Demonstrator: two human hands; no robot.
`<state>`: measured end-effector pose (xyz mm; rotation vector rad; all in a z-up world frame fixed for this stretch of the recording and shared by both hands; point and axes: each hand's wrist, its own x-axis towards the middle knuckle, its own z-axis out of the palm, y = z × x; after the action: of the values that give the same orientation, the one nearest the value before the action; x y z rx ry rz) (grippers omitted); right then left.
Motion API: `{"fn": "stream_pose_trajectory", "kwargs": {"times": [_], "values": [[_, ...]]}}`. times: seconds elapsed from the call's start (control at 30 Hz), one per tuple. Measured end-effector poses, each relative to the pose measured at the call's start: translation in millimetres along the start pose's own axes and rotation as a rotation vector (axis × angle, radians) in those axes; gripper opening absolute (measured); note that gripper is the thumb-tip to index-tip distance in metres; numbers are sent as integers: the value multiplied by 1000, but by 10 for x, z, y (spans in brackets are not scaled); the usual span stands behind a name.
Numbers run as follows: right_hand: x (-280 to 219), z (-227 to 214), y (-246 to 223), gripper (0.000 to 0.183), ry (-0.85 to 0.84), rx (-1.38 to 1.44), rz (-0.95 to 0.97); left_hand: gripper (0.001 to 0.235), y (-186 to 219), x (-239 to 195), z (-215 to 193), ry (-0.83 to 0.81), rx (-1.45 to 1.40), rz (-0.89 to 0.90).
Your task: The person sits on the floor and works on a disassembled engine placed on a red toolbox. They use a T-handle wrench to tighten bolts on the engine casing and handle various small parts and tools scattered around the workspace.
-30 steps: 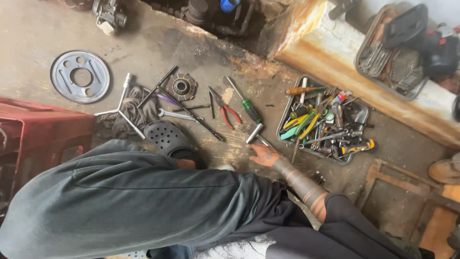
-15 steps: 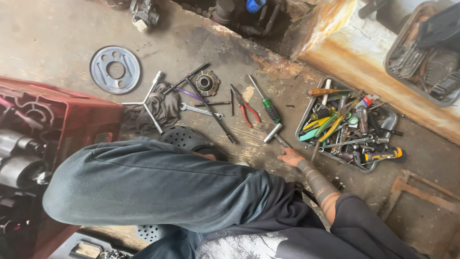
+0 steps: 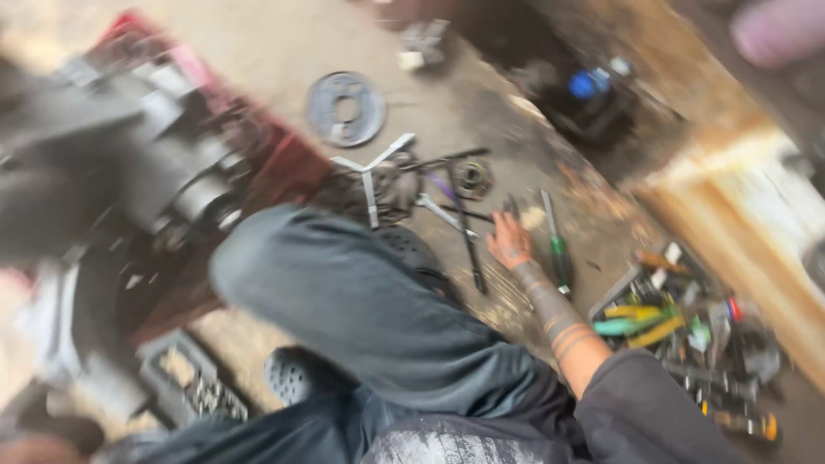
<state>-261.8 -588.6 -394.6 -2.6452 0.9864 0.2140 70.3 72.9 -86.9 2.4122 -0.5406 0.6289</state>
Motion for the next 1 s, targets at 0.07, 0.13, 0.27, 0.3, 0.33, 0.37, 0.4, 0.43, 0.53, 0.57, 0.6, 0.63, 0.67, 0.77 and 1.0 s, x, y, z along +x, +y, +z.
{"fn": "stream_pose_trajectory", "kwargs": {"times": [0.07,0.13,0.27,0.3,0.33,0.37,0.4,0.43,0.53,0.57,0.6,0.63,0.67,0.77,1.0], "values": [[111,-115,-106,49,-33,1,-36,15,721,14,-95,103,57,-73],[224,-135,-173,41,-64,-1,-74,13,1276,150,-393,199,136,-150],[266,-241,-234,34,-99,-26,-32,42,1907,493,-522,-116,65,-240],[231,-317,-263,36,-160,12,78,44,1986,546,-509,-212,13,-311],[210,-377,-351,36,-161,8,65,44,1988,522,-544,-203,17,-320],[209,-438,-416,39,-209,24,80,44,2007,499,-554,-247,9,-322],[130,-503,-424,42,-251,43,117,44,2023,508,-524,-304,-11,-308],[224,-353,-438,42,-247,43,126,44,1983,463,-571,-308,-18,-302],[88,-131,-302,44,-277,-83,198,45,1984,456,-548,-384,-46,-201],[16,-162,-374,43,-301,-92,155,46,2044,476,-579,-398,1,-215],[-36,-189,-429,43,-326,-100,115,47,2093,505,-602,-412,48,-225],[-111,-64,-364,43,-315,-97,186,47,2014,426,-537,-450,3,-184],[-114,75,-348,36,-286,-92,171,47,1923,356,-496,-411,-62,-190],[-228,-64,-404,29,-259,30,212,46,1750,186,-320,-367,-176,-181],[-209,-522,-631,20,-214,111,248,50,1442,132,-142,-402,-131,-216]]}}
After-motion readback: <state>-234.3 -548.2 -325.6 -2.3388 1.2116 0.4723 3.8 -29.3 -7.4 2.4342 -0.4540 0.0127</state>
